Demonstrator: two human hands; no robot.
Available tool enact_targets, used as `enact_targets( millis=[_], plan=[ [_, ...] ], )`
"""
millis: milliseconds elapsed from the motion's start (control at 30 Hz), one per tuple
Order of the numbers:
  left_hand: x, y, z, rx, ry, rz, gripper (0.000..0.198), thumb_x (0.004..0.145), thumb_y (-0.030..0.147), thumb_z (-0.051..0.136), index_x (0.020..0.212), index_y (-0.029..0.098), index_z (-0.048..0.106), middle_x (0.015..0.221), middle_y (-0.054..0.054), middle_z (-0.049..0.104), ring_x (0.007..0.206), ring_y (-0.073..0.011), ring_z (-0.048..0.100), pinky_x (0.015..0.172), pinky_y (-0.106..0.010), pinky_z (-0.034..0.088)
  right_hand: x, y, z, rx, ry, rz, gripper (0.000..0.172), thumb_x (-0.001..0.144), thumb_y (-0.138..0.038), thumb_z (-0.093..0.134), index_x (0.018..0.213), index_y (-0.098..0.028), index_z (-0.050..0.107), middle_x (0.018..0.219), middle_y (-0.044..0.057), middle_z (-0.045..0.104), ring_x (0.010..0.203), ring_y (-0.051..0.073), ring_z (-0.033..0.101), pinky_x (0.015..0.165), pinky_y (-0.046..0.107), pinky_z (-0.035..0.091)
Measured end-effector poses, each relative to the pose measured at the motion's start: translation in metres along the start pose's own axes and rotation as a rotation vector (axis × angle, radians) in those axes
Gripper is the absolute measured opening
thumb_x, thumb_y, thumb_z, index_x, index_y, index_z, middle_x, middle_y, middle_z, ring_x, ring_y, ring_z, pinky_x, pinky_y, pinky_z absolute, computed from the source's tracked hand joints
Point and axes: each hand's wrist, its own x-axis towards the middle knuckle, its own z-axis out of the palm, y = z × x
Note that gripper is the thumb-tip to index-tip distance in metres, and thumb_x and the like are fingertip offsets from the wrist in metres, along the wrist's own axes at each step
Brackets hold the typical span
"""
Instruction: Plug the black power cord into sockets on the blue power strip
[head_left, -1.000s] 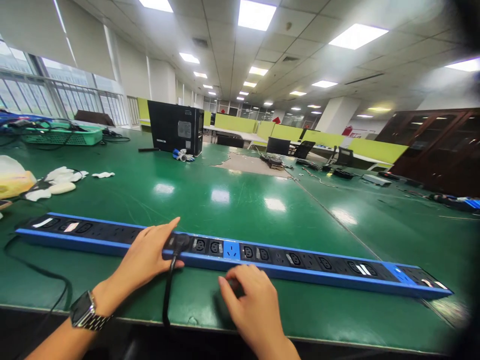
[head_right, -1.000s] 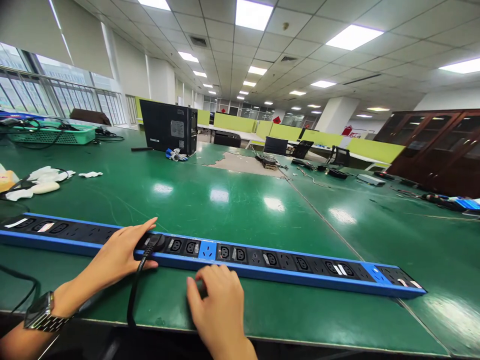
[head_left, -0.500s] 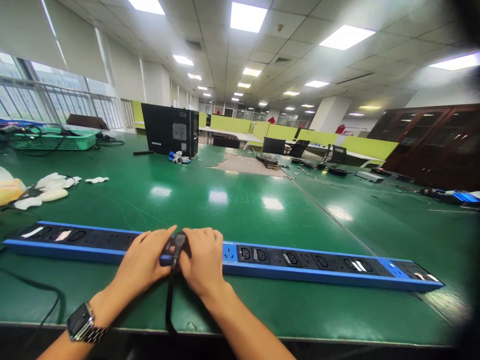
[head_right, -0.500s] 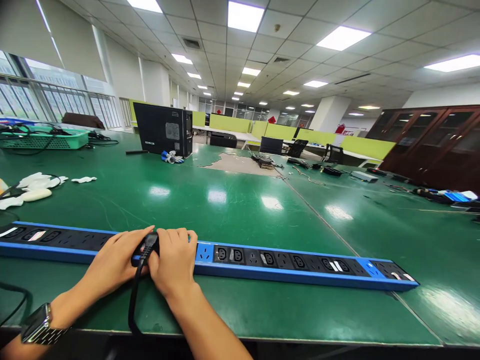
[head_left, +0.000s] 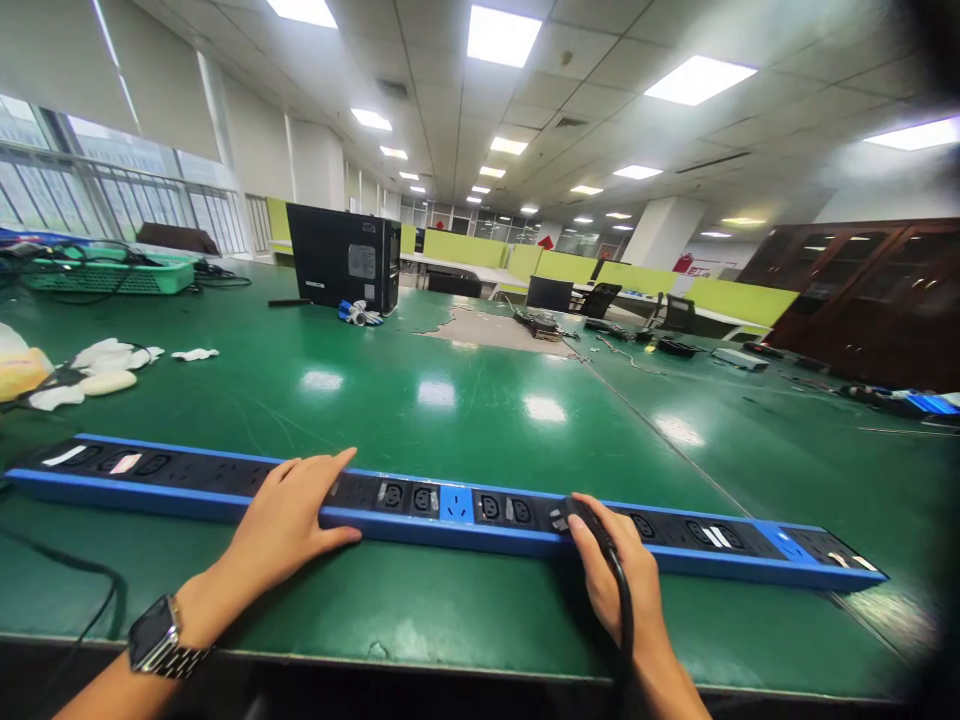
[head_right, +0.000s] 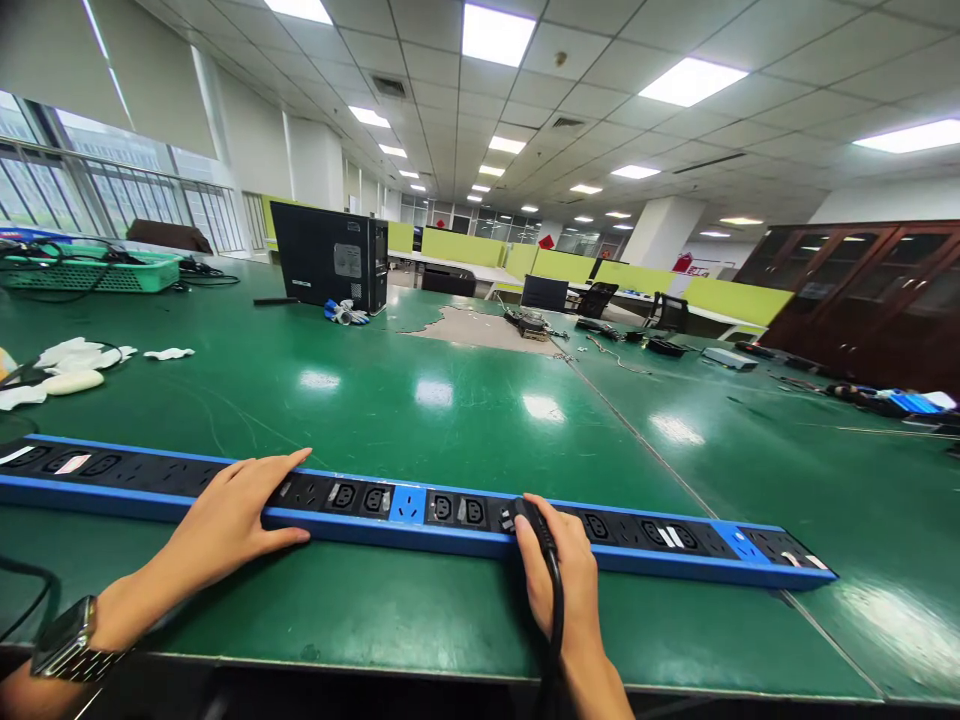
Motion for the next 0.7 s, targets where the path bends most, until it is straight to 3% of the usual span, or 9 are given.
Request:
enact_targets(
  millis=[100,367,567,700],
  plan=[
    [0.0,0.002,-0.002,-0.001,-0.018,-0.005,0.077,0.075,0.047,0.071,0.141,0.021,0.04,0.132,-0.012,0.06,0.12,-0.0318,0.055,0.102,-0.049,0.038,0.003,0.007,-0.006,-0.039,-0.046,-0.087,0.04,0.086,-0.053,0.053,0.11,-0.024,0.066,0.103,0.008,0.067,0.095,0.024,0.062,0.089,0.043,0.047],
    [0.005,0.005,-0.007,-0.066,-0.071,-0.056,0.077,0.073,0.046,0.072,0.14,0.021,0.043,0.132,-0.013,0.06,0.12,-0.0339,0.055,0.104,-0.053,0.037,0.019,-0.008,-0.009,-0.055,-0.137,-0.26,0.03,0.088,-0.042,0.055,0.108,-0.023,0.066,0.096,0.006,0.07,0.089,0.021,0.062,0.081,0.037,0.051],
    [0.015,0.049,-0.008,-0.28,-0.126,-0.045,0.072,0.072,0.043,0.075,0.136,0.024,0.049,0.138,-0.011,0.056,0.128,-0.0335,0.049,0.107,-0.053,0.037,0.018,-0.004,-0.008,-0.041,-0.133,-0.196,0.034,0.087,-0.045,0.056,0.108,-0.021,0.068,0.093,0.008,0.069,0.085,0.021,0.063,0.079,0.035,0.052],
    [0.024,0.085,-0.015,-0.393,-0.138,-0.002,0.066,0.073,0.039,0.076,0.134,0.026,0.052,0.138,-0.01,0.056,0.131,-0.0333,0.046,0.109,-0.054,0.036,0.015,-0.005,-0.004,-0.05,-0.054,-0.132,0.036,0.087,-0.047,0.054,0.106,-0.019,0.069,0.086,0.008,0.069,0.078,0.02,0.063,0.074,0.034,0.052]
  ],
)
